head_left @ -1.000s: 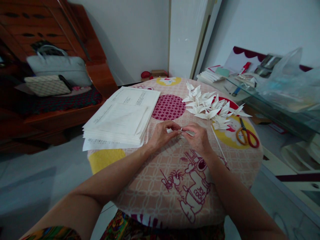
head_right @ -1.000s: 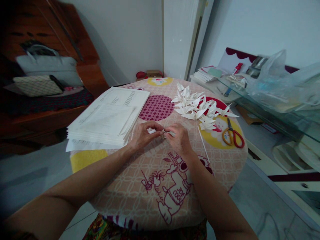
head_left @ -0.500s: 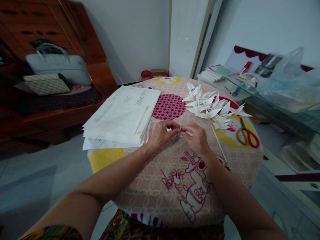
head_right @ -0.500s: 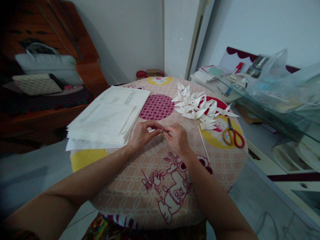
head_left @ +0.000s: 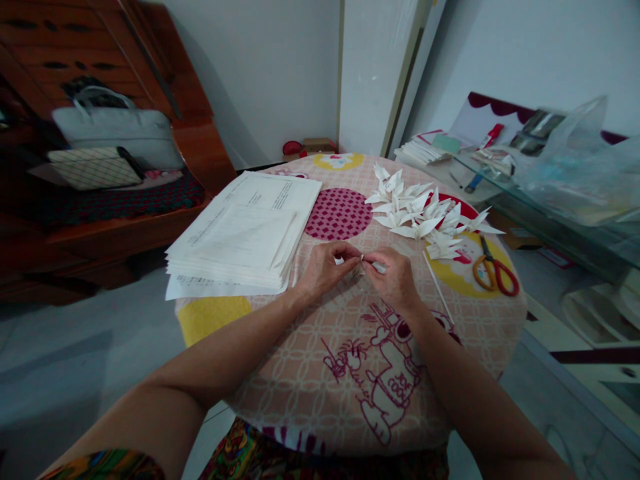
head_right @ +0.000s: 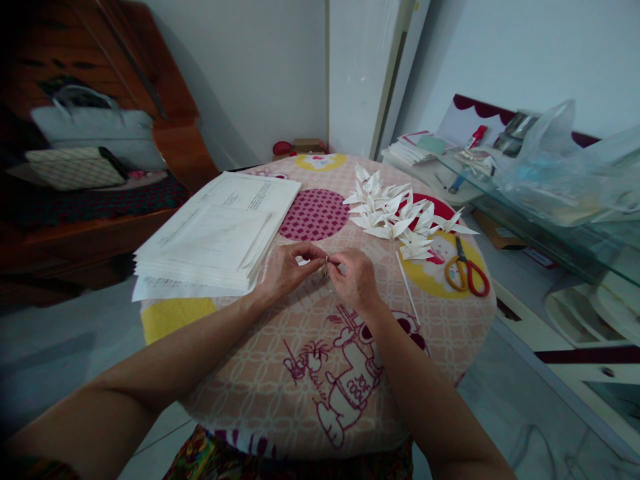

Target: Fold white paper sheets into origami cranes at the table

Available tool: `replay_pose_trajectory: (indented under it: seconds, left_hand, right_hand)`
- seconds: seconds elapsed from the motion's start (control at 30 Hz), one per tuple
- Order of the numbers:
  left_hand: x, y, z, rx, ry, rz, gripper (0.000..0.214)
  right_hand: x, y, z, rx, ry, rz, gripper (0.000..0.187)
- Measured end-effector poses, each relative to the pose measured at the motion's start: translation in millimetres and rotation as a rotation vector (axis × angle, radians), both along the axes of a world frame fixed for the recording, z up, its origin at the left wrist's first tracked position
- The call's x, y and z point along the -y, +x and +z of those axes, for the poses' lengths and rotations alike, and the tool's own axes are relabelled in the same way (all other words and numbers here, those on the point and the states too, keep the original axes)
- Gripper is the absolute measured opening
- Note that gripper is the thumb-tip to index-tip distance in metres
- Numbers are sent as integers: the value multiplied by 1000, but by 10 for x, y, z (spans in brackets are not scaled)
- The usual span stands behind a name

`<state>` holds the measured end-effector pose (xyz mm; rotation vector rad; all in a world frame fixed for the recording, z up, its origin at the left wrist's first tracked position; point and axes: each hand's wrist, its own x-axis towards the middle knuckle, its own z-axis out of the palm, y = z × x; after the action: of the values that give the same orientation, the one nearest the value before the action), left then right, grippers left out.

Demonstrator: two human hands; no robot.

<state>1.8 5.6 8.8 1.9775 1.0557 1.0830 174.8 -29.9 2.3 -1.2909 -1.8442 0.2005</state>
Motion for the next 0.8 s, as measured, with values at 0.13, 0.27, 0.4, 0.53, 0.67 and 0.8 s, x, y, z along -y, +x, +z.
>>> replay_pose_trajectory:
  seconds: [0.13, 0.27, 0.4, 0.53, 0.67, 0.8]
  left_hand:
    - [3, 4, -2, 8, 0, -12, 12]
    - [-17, 3, -27, 25, 15, -32, 13]
    - [-11, 4, -18, 0, 13, -24, 14]
    - [10, 15, -7, 2, 24, 1, 13]
    - [4, 19, -26, 11, 23, 6, 12]
    - [-3, 15, -19, 6, 26, 3, 12]
  right_hand:
    - [8, -9, -6, 8, 29, -31, 14]
    - [6, 3, -8, 0, 23, -61, 14]
    - [-5, 14, -17, -20, 26, -68, 13]
    - [0, -14, -21, -13, 26, -67, 13]
    - [9, -48, -24, -9, 43, -62, 14]
    - [8, -55, -30, -8, 32, -49, 14]
